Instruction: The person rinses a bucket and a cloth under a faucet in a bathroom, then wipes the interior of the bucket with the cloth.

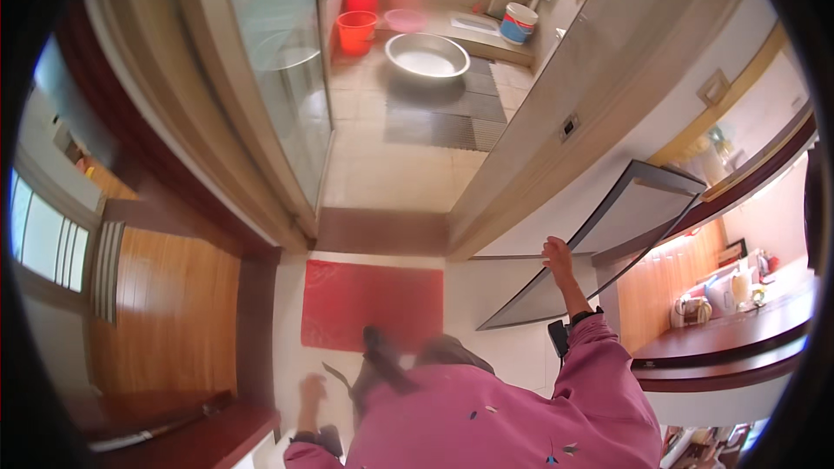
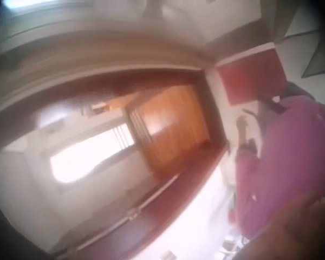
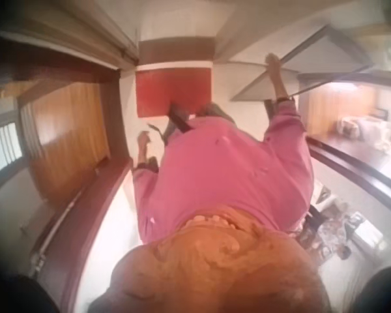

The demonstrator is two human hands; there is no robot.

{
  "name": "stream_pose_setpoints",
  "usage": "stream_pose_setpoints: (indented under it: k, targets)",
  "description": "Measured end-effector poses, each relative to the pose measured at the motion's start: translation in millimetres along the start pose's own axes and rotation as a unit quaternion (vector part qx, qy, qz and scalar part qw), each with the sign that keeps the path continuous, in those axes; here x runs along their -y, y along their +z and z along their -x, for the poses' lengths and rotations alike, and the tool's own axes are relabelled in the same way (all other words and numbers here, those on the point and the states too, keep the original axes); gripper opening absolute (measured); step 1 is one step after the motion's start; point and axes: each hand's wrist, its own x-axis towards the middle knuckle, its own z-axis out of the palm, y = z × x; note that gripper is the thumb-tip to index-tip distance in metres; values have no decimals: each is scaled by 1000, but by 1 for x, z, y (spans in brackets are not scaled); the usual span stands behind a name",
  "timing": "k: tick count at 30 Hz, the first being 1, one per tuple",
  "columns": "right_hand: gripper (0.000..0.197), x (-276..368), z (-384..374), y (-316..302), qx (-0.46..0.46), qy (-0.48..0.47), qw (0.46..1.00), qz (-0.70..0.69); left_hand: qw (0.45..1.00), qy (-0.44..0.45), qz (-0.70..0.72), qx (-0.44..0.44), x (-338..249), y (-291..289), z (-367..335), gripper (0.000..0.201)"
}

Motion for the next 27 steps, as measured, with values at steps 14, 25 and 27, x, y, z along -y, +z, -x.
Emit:
stream_pose_setpoints:
  k: [14, 25, 27]
  targets:
    - [30, 56, -89, 24, -129, 42, 989, -56, 987, -79, -142, 3, -154, -31, -179, 8]
    - [30, 7, -50, 1, -232, 207, 912, -267, 966, -121, -169, 154, -293, 91, -370, 12]
    - [31, 14, -46, 4, -262, 219, 895, -287, 959, 13, -233, 159, -330, 115, -437, 10]
